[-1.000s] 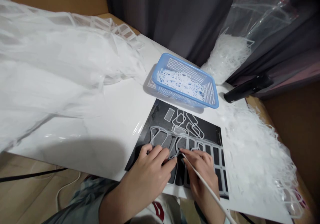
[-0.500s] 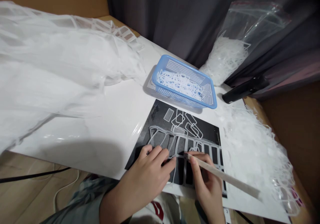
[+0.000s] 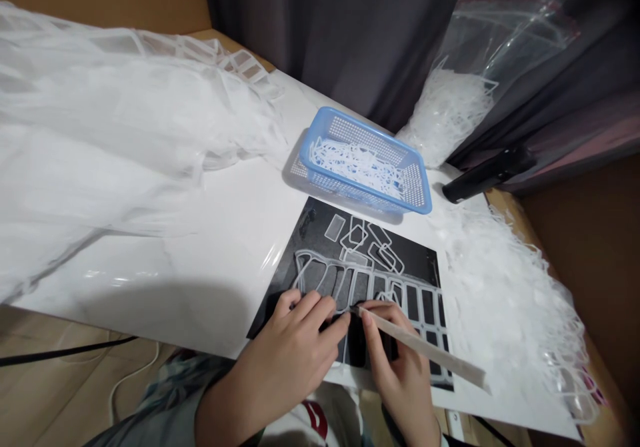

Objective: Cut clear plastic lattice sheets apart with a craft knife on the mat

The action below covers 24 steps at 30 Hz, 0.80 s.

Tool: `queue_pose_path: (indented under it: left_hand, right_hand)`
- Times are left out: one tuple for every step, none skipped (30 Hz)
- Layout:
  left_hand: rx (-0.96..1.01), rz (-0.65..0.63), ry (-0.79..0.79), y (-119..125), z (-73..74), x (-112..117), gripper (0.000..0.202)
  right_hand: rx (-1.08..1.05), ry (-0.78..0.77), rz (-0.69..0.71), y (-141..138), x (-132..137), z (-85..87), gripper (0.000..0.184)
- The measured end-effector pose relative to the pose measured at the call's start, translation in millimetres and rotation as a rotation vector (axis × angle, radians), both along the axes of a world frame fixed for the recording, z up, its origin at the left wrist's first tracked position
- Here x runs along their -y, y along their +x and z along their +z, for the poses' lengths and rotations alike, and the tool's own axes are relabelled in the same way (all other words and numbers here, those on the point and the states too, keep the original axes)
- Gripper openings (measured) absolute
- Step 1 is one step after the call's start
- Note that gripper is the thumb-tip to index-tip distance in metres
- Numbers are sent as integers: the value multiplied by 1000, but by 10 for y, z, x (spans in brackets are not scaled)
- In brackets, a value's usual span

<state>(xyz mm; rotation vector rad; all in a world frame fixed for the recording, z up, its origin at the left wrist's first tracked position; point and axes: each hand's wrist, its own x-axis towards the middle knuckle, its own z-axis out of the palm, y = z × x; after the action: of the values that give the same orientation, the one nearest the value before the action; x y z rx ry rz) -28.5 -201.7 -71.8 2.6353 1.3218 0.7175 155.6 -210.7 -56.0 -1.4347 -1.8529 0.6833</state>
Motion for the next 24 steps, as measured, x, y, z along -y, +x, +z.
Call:
queue_pose_path:
  left_hand:
    - [-5, 1, 2, 1, -1, 0, 24]
    - [-6, 6, 7, 3, -2, 0, 23]
    - [-5, 15, 10, 6, -3, 1, 24]
    - [4, 29, 15, 10, -4, 2, 26]
    - [12, 45, 16, 15, -5, 2, 29]
    - [19, 61, 14, 20, -4, 3, 31]
    - [21, 72, 9, 25, -2, 3, 33]
    - [22, 77, 3, 29, 0, 3, 34]
    - [20, 81, -3, 32, 3, 2, 34]
    - [21, 82, -6, 34, 6, 2, 34]
    - [22, 83, -8, 35, 8, 1, 33]
    - [27, 83, -6, 36, 10, 0, 33]
    - [31, 83, -5, 36, 10, -1, 33]
    - [35, 83, -2, 36, 11, -1, 33]
    - [34, 82, 0, 37, 11, -1, 33]
    - [31, 83, -1, 37, 10, -1, 33]
    - [29, 84, -5, 38, 10, 0, 33]
    - [25, 85, -5, 38, 10, 2, 33]
    - [15, 84, -3, 37, 9, 4, 32]
    - [5, 81, 6, 35, 8, 7, 32]
    - [-1, 77, 22, 32, 6, 10, 31]
    - [-2, 72, 44, 28, 3, 14, 29]
    - [-1, 65, 67, 24, 0, 17, 27]
    - [3, 57, 85, 20, -3, 20, 24]
  right_hand:
    - [3, 1, 2, -5, 5, 0, 14]
    - [5, 6, 7, -10, 9, -1, 14]
    - [8, 11, 11, -15, 14, -1, 13]
    - [9, 16, 14, -22, 19, -1, 13]
    - [11, 21, 14, -31, 23, 0, 14]
    - [15, 27, 10, -43, 27, 1, 14]
    - [23, 32, 1, -57, 31, 3, 14]
    - [30, 41, -11, -72, 36, 4, 14]
    - [35, 52, -25, -88, 41, 4, 13]
    - [37, 64, -39, -102, 46, 3, 13]
    - [36, 75, -56, -113, 52, 1, 13]
    - [34, 83, -69, -120, 57, -2, 14]
    - [33, 87, -78, -121, 62, -5, 14]
    - [33, 87, -82, -116, 64, -6, 15]
    - [35, 83, -78, -104, 65, -6, 15]
    - [39, 76, -65, -84, 62, -2, 15]
    - [46, 66, -42, -58, 57, 6, 14]
    - [55, 55, -12, -27, 48, 16, 14]
    - [70, 45, 20, 8, 37, 30, 13]
    - [89, 36, 50, 44, 23, 46, 13]
    - [111, 28, 79, 80, 9, 61, 13]
    - [131, 22, 105, 113, -5, 75, 14]
    - [146, 19, 130, 142, -19, 86, 16]
    - [154, 16, 152, 167, -32, 95, 17]
